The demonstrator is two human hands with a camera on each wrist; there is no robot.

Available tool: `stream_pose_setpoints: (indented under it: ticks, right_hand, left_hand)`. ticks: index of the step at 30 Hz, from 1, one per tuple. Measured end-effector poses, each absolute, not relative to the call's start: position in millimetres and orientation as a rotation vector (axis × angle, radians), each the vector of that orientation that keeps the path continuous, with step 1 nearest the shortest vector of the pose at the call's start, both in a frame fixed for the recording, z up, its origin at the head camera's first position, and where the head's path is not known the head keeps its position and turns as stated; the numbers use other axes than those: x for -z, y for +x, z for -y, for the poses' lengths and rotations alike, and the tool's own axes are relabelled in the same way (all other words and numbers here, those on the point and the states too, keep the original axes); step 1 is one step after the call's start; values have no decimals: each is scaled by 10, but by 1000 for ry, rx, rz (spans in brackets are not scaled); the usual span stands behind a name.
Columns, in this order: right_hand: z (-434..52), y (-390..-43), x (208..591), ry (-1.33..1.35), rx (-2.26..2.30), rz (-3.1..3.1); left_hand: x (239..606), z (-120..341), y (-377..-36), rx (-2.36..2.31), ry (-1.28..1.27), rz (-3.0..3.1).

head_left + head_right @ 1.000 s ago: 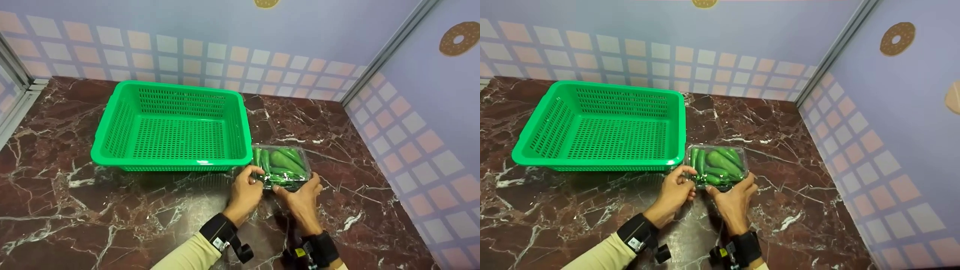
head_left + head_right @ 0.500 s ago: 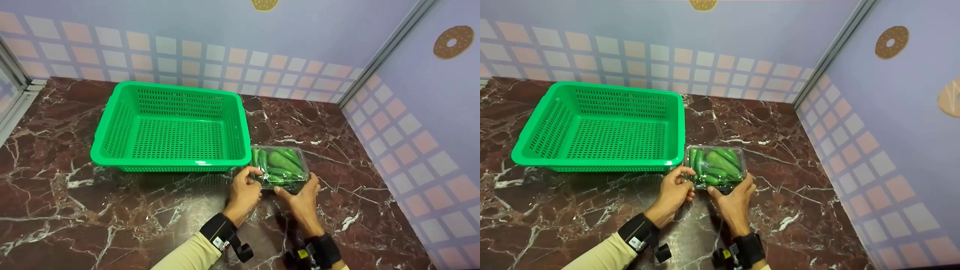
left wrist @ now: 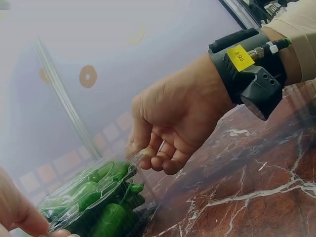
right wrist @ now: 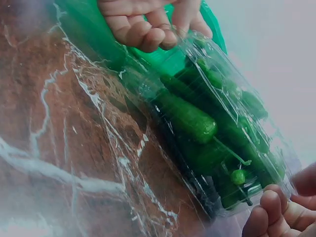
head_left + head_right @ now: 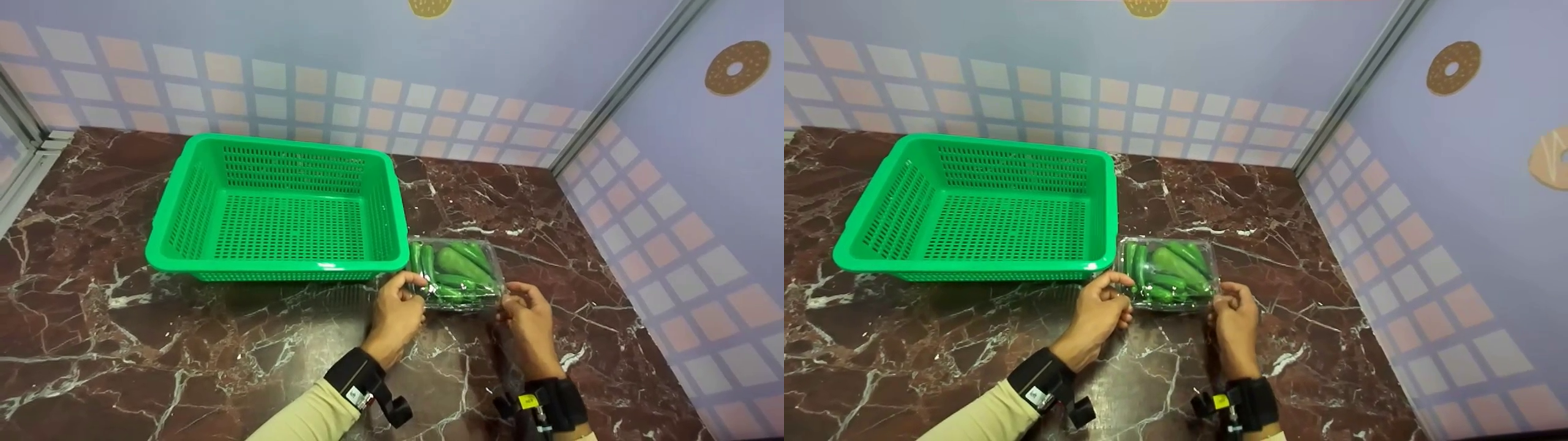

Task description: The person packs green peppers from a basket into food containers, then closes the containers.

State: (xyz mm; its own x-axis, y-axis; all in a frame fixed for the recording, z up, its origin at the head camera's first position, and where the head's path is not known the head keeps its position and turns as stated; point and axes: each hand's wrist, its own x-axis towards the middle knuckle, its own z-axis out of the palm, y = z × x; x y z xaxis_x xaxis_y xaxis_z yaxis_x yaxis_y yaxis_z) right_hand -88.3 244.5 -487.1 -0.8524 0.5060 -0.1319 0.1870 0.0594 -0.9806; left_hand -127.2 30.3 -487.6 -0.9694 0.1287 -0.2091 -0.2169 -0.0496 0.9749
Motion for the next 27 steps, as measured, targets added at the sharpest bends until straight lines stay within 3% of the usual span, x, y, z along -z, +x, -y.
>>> stream_pose_setpoints:
  ticks: [17, 27]
  right_hand:
    - [-2582, -942, 4828, -827, -2197, 1974]
    - [-2545, -939, 4943, -765, -2243, 1823]
  left_hand:
    - [4881, -298, -1261, -2106, -59, -1999]
    - [4879, -333, -1240, -2140, -49, -1966]
